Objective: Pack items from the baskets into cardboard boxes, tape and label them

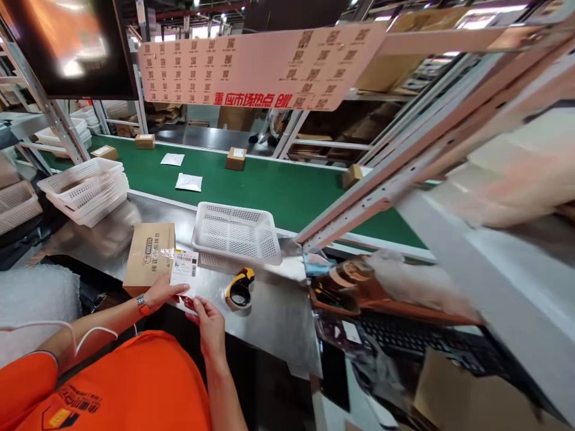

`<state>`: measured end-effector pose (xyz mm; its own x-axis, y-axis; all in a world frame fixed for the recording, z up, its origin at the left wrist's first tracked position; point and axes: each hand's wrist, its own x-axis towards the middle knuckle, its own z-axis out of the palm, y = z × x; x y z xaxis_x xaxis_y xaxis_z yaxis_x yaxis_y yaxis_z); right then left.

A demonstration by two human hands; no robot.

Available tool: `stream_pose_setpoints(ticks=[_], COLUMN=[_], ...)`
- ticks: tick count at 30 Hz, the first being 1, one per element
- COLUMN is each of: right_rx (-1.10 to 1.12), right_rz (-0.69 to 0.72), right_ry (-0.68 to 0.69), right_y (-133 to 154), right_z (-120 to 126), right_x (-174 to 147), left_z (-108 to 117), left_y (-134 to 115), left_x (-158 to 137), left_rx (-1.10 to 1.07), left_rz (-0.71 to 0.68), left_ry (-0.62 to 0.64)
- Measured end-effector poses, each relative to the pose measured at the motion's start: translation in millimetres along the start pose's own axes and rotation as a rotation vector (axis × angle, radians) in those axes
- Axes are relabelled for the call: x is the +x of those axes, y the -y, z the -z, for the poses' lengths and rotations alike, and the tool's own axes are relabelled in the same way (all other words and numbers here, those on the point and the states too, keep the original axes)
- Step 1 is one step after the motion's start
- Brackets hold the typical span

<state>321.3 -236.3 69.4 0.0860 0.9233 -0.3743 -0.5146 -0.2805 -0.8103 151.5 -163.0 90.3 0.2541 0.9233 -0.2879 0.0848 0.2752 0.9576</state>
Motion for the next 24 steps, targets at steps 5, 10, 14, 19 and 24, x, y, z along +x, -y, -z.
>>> stream_pose_setpoints(ticks=[5,10,14,19,24], right_rx=[-0.024,-0.057,-0.13,-0.223,-0.103], right_rz=[0.033,0.073,0.109,0.146,0.129], right_ry=[-0.051,-0.091,-0.053,-0.005,0.004], right_y=[-1,-5,-6,-6,-8], right_z=[24,46,59,70,118], right_x=[-13,-24,-33,-48,-67], left_z=[-19,-34,-49,-66,-70], left_y=[8,13,14,19,14], left_x=[-9,-26,-41,-49,-40], left_rx=[0.237,0.734,0.78,0.656,0.156], left_rz=[-0.041,-0.483,-0.587,-0.372,-0.018], left_ry=[0.058,-0.077,0.227,0.203,0.078])
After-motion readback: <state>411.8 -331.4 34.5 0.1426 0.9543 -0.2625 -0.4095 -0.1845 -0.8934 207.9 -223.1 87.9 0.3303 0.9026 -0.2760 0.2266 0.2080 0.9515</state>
